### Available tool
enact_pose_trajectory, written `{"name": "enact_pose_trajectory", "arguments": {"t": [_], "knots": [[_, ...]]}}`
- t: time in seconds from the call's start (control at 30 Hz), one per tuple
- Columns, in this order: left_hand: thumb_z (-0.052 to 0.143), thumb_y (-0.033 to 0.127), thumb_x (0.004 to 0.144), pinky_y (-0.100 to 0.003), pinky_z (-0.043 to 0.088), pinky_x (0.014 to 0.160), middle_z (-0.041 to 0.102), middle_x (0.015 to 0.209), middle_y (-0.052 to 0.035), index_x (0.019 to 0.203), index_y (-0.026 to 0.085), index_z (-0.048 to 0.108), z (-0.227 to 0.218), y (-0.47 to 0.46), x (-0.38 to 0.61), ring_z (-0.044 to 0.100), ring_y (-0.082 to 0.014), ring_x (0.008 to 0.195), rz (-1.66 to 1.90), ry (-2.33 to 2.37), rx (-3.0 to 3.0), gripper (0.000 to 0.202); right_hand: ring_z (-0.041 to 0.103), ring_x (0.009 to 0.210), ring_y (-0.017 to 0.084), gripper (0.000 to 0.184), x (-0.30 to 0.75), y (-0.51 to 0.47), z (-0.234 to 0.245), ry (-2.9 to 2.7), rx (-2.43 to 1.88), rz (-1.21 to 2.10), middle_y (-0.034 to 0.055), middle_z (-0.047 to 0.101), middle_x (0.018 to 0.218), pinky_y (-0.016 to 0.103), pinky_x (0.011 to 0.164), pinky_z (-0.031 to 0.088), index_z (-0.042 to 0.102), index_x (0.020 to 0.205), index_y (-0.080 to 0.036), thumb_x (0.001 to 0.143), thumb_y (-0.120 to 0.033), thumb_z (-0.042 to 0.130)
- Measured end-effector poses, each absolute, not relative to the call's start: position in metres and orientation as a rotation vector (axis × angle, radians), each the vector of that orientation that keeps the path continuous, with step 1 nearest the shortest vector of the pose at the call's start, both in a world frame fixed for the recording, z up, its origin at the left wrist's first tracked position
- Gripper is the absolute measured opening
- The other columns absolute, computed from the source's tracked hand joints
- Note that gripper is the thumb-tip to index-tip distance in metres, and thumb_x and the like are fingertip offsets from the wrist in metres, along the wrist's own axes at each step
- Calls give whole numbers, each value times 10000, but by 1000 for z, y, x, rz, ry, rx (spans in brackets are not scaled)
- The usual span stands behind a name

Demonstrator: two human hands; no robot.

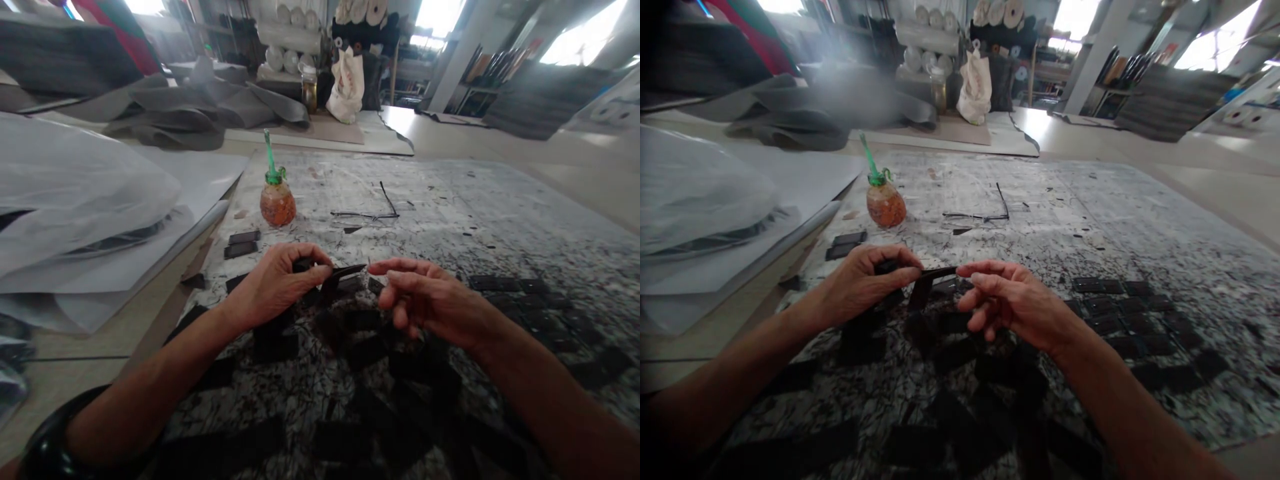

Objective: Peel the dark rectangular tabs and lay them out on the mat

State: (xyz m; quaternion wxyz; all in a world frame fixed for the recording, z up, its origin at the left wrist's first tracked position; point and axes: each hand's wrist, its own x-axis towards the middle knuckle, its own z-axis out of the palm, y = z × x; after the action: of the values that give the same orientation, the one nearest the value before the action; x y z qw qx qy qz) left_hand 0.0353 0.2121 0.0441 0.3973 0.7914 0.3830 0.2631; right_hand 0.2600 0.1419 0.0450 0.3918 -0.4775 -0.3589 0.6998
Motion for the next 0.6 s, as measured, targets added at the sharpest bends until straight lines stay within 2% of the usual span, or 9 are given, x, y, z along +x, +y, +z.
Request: {"name": "enact_pose_trajectory", "arguments": {"t": [0.07, 0.2, 0.3, 0.43, 0.6], "knots": [[576, 307, 810, -202, 409, 583, 640, 665, 41, 776, 189, 682, 44, 213, 35, 547, -110, 601, 667, 985, 2003, 162, 677, 542, 140, 221, 261, 141, 44, -897, -1200, 1787, 11, 708, 684, 201, 409, 523, 655, 975, -194, 775, -288, 652], [559, 316, 814, -210, 406, 566, 625, 657, 34, 778, 181, 671, 46, 214, 35, 537, -118, 587, 680, 1038, 2004, 180, 699, 705, 167, 161, 265, 142, 47, -877, -1163, 1751, 35, 722, 823, 200, 429, 519, 668, 921, -211, 782, -289, 649], [547, 326, 819, -222, 406, 575, 618, 660, 28, 781, 175, 667, 48, 213, 36, 544, -131, 602, 686, 1068, 2022, 196, 683, 742, 164, 105, 272, 150, 53, -881, -1146, 1663, 15, 700, 760, 224, 484, 533, 663, 872, -219, 807, -291, 622], [541, 318, 835, -227, 409, 607, 630, 677, 31, 778, 186, 669, 49, 210, 40, 559, -138, 633, 689, 1058, 2066, 192, 674, 808, 156, 86, 284, 166, 59, -855, -1135, 1502, -6, 685, 778, 254, 587, 550, 635, 861, -241, 849, -284, 561], [544, 292, 853, -215, 405, 645, 644, 698, 42, 783, 201, 663, 53, 203, 44, 572, -133, 664, 666, 1002, 2108, 165, 666, 852, 147, 113, 284, 182, 60, -825, -1077, 1463, -22, 689, 797, 250, 600, 535, 618, 870, -250, 875, -293, 513]]}}
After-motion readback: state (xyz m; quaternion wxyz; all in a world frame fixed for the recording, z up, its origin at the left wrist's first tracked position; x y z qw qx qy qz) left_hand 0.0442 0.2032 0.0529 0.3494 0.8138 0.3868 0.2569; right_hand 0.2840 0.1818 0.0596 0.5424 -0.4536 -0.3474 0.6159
